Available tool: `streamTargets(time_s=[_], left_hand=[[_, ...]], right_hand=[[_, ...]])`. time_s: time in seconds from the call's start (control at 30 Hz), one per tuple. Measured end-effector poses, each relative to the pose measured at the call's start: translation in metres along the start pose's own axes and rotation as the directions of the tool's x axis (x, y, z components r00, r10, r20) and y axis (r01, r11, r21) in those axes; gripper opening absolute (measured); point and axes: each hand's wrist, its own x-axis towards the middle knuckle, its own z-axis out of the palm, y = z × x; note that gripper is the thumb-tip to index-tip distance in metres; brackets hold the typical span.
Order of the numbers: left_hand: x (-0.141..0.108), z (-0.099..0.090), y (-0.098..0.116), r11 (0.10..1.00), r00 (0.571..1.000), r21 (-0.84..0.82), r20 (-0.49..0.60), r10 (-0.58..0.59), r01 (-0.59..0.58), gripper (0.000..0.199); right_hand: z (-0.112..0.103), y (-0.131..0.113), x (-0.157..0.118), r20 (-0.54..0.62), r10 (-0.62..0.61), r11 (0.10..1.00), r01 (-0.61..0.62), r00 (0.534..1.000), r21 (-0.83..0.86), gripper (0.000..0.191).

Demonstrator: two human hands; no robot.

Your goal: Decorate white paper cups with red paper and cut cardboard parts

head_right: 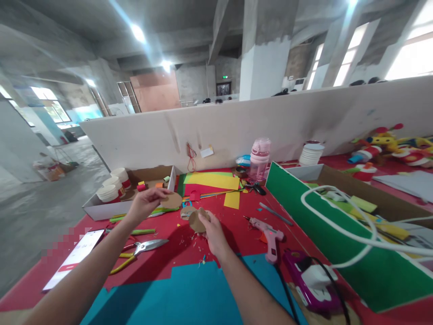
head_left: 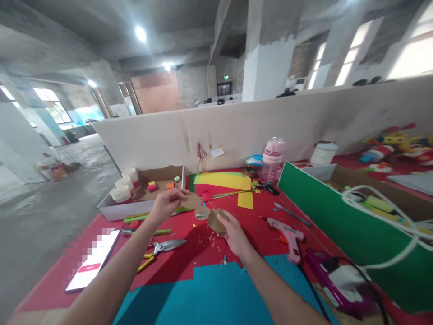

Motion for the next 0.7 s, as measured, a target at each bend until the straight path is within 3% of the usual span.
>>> streamTargets(time_s=[0.13, 0.23, 0.33, 0.43, 0.5, 0.57, 0.63, 0.7], left_hand=[[-0.019, 0.018, -0.002, 0.984, 0.998, 0.174, -0.03, 0.048, -0.042, 0.02], [-0.028, 0.029, -0.003, 0.956, 0.999, 0.294, -0.028, 0.032, -0.023, 0.025], [-0.029, 0.033, -0.006, 0.954, 0.996, 0.297, -0.059, 0.067, -0.046, 0.023], [-0.015, 0.014, -0.02, 0.963, 0.978, 0.269, -0.204, 0.037, 0.02, 0.022], [0.003, -0.011, -0.038, 0.952, 0.939, 0.279, -0.342, -0.026, 0.128, 0.031], [0.023, -0.039, -0.06, 0.913, 0.911, 0.317, -0.394, -0.119, 0.257, 0.037], [0.041, -0.058, -0.083, 0.826, 0.911, 0.4, -0.284, -0.3, 0.396, 0.04], [0.054, -0.067, -0.103, 0.811, 0.915, 0.423, -0.183, -0.36, 0.404, 0.04]], right_hand=[[0.002, -0.004, -0.004, 0.088, -0.058, 0.997, 0.061, 0.994, -0.037, 0.052], [0.002, -0.005, -0.006, 0.158, -0.057, 0.994, 0.071, 0.986, -0.086, 0.028], [0.003, -0.005, -0.005, 0.196, -0.022, 0.991, 0.047, 0.98, -0.125, 0.021], [0.002, -0.005, -0.004, 0.179, -0.073, 0.971, 0.111, 0.981, -0.21, 0.019], [0.001, -0.004, -0.003, 0.15, -0.145, 0.94, 0.183, 0.978, -0.287, 0.017], [0.001, -0.002, -0.003, 0.118, -0.155, 0.926, 0.186, 0.981, -0.328, 0.018], [0.001, 0.0, -0.003, 0.091, -0.114, 0.933, 0.139, 0.989, -0.333, 0.019], [0.0, 0.002, -0.002, 0.088, -0.075, 0.938, 0.1, 0.993, -0.333, 0.02]])
